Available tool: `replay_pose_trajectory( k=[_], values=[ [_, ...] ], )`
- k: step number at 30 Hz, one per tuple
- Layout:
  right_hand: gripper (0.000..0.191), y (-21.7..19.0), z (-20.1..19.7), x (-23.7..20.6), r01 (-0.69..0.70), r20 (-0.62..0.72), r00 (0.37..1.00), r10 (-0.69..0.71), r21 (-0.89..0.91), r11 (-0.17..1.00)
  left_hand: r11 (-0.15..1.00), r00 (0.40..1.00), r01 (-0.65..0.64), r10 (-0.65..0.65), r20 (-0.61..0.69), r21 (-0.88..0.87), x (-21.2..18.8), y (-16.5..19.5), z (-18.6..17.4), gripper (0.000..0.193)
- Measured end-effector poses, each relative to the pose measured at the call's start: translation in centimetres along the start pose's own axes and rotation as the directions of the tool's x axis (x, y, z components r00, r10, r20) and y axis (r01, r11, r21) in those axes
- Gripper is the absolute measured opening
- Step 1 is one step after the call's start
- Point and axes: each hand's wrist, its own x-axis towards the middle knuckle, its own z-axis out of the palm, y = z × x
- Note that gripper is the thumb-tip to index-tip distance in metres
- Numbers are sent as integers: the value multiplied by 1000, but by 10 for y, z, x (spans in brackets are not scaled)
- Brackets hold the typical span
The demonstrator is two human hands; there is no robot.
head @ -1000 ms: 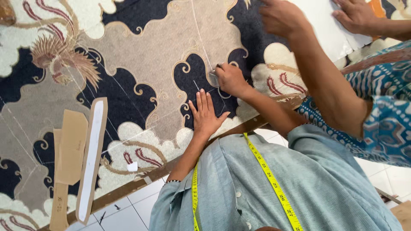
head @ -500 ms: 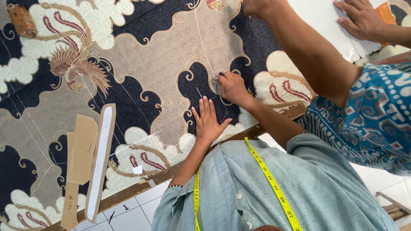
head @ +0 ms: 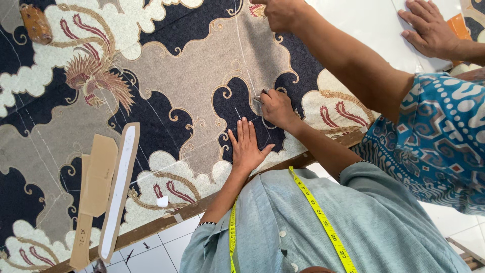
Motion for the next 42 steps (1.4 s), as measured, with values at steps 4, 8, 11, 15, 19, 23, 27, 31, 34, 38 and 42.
replay_pose_trajectory(
  k=[4,8,11,15,19,23,27,31,34,38,42],
  values=[
    [17,-1,-3,2,-1,-9,1000,1,0,1000,1000,1000,6,-6,12,-2,1,2,-1,115],
    [20,-2,-4,2,10,-26,1000,-10,21,1000,1000,1000,7,-7,7,6,2,3,-3,115],
    [20,-1,-3,4,6,-20,1000,-5,48,999,1000,999,15,-15,29,-1,3,4,-4,116],
    [22,7,-4,15,-118,79,991,111,90,989,1000,999,20,-20,45,-9,5,4,-4,117],
    [22,18,-11,43,-164,49,986,158,175,971,1000,999,14,-13,41,-25,4,3,-3,117],
    [29,26,-19,84,29,-168,986,2,185,982,1000,1000,6,-6,8,0,4,4,-4,116],
    [33,30,-26,123,-202,34,979,199,200,959,1000,1000,-10,10,-3,5,5,5,-5,117],
    [52,25,-29,150,-194,75,979,187,99,976,1000,1000,9,-9,24,5,4,7,-6,115],
    [61,17,-27,163,-190,151,972,180,61,980,1000,999,10,-10,33,-2,4,8,-9,115],
    [59,9,-24,171,-254,382,880,283,-125,959,1000,998,21,-21,56,3,3,12,-14,115],
    [52,8,-30,174,-247,430,844,320,-219,944,999,994,34,-35,108,7,3,15,-19,115]
  ],
)
